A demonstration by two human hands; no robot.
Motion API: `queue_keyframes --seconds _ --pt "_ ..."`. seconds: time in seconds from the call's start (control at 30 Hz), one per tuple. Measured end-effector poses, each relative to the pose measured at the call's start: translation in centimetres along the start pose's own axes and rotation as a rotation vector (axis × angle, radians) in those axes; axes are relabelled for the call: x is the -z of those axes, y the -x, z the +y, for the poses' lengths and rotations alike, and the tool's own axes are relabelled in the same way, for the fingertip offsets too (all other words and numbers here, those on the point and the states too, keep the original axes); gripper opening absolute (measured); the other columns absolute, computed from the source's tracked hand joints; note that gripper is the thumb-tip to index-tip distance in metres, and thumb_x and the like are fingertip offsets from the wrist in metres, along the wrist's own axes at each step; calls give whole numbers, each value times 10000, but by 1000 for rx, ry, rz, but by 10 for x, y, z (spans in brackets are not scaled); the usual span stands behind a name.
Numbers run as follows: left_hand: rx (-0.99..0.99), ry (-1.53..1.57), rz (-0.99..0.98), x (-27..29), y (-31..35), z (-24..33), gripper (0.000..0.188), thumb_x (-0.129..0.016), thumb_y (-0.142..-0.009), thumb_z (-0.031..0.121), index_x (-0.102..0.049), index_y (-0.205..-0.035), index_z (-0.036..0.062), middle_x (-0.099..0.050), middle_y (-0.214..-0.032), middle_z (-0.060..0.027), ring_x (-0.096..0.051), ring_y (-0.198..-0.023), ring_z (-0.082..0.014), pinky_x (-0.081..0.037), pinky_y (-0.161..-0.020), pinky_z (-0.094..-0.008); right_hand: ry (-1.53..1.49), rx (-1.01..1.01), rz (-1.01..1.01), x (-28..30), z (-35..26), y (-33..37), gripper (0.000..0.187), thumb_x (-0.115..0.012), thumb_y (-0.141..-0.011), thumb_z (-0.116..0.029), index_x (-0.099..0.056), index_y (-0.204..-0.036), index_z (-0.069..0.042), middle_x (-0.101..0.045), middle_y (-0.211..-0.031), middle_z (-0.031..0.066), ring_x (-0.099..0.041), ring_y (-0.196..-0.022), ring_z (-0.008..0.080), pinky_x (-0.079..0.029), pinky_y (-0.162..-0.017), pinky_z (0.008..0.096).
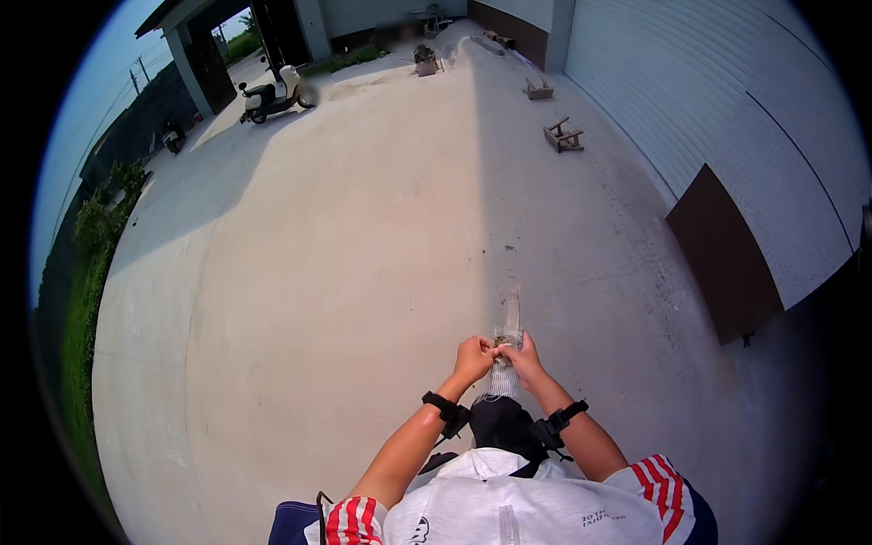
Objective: The person picks up pieces of netting, plastic, and other debris from a concrete ledge and floor, eventually bundling them into a larger piece of fabric.
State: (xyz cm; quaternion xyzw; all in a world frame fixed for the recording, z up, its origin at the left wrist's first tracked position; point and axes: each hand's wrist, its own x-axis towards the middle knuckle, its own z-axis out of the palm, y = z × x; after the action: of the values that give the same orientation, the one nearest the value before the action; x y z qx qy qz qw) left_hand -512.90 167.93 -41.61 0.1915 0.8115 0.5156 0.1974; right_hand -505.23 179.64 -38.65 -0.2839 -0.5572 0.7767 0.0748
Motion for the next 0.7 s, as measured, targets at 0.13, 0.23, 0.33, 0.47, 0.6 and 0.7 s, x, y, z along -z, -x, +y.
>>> queue_keyframes --seconds 0.13,0.23,0.33,0.47,0.6,0.7 --pt "-12 -27 -27 12 -86 35 224 -769 -739 143 -630 -805 -19 -658 -693 -113 -633 -627 -180 -506 -604 -309 -15 59 43 -2 -37 -92 318 -601 -867 -99 -458 -1148 -53 -597 -1013 78 -607 -890 153 -511 -772 309" --pt "0 -104 11 40 -128 14 212 -768 -726 118 -629 -806 -20 -658 -696 -136 -653 -648 -212 -511 -614 -329 -90 23 12 -33 -45 -150 269 -560 -907 -145 -462 -1138 -46 -593 -1016 70 -594 -906 142 -498 -775 302" --pt "49 -64 73 81 -180 32 212 -772 -733 139 -636 -801 -9 -654 -695 -92 -619 -624 -161 -504 -603 -293 -37 3 -13 -65 -58 -190 247 -508 -941 -173 -459 -1137 -32 -580 -1018 64 -561 -924 130 -472 -803 289" --pt "136 -64 97 120 -229 36 198 -760 -742 112 -637 -826 -18 -653 -695 -93 -615 -621 -160 -506 -609 -285 16 27 -76 -99 -77 -247 218 -500 -947 -163 -471 -1118 -30 -574 -1016 61 -546 -921 125 -458 -829 296" --pt "62 -62 197 135 -306 60 183 -742 -744 92 -616 -807 -25 -660 -696 -121 -651 -634 -215 -514 -613 -324 59 86 -57 -124 -119 -321 210 -482 -953 -166 -450 -1114 -35 -560 -997 67 -534 -920 136 -451 -827 302" --pt "-133 -234 223 124 -357 80 160 -694 -755 52 -558 -796 -22 -613 -739 -170 -622 -704 -310 -493 -652 -387 -69 109 -23 -121 -145 -375 240 -467 -962 -200 -386 -1132 -52 -527 -1009 81 -506 -935 153 -426 -850 316"
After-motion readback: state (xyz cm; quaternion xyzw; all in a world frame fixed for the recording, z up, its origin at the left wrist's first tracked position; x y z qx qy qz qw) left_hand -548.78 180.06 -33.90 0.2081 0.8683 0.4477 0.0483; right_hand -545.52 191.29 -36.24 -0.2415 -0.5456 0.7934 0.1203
